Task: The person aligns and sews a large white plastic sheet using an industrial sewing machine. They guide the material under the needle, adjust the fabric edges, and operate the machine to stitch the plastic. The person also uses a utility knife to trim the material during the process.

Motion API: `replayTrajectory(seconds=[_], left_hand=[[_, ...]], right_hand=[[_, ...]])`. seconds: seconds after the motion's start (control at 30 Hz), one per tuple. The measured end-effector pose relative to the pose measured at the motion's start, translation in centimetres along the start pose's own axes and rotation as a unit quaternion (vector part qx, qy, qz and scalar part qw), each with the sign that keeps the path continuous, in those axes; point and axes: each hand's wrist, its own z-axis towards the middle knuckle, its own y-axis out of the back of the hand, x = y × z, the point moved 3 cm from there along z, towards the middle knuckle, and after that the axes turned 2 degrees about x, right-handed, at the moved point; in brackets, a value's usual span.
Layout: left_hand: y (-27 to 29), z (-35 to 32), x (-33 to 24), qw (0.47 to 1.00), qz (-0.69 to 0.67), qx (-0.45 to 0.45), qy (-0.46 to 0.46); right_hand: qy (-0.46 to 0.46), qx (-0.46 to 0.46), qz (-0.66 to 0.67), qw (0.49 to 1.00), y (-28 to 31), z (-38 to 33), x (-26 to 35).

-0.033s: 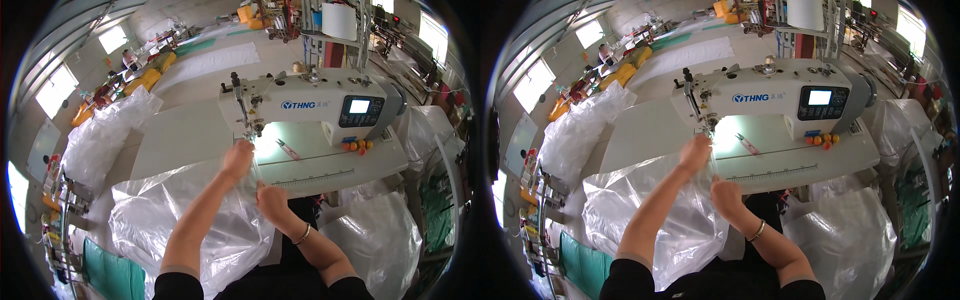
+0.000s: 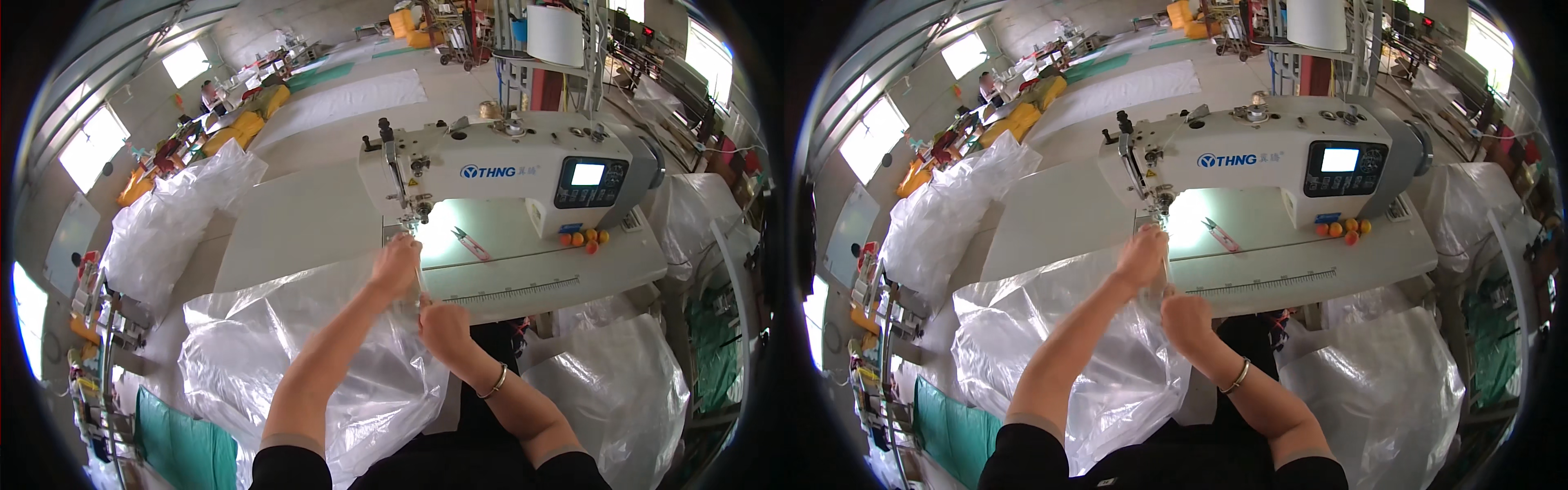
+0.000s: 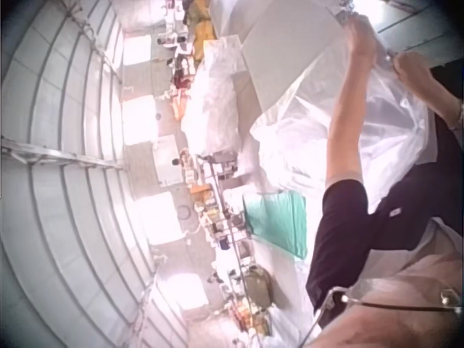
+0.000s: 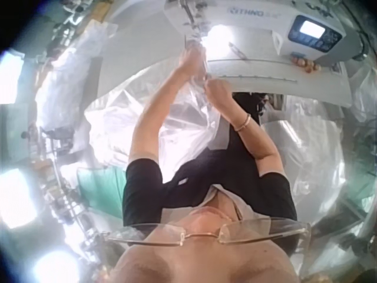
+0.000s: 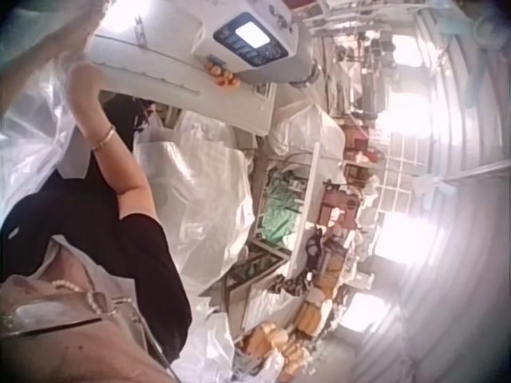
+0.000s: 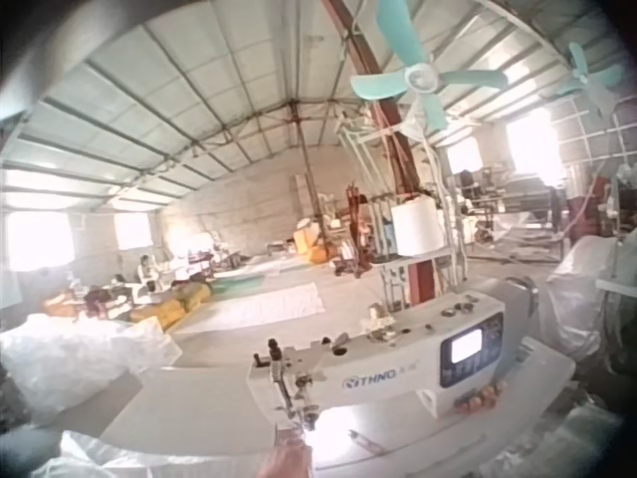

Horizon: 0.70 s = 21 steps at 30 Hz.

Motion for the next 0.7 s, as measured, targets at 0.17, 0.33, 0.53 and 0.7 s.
replayTrajectory(seconds=[0.17,0.33,0.53,0.7], left_hand=[[1.4,-4.5,-3.7,0.993,-0.074,0.06,0.072],[0.8,-6.4,-2.7,0.996,-0.08,0.0,0.049],[1.2,-4.9,-0.6,0.99,-0.132,0.051,0.012],[1.3,-3.9,0.8,0.988,-0.139,0.058,-0.027]], right_hand=[[0.035,0.0,0.078,0.996,1.8,1.7,-3.0],[0.119,-0.129,0.072,0.982,4.1,8.1,-4.1],[0.16,-0.137,0.012,0.977,1.1,11.4,-5.5],[0.137,-0.129,0.054,0.981,0.6,12.6,-5.8]])
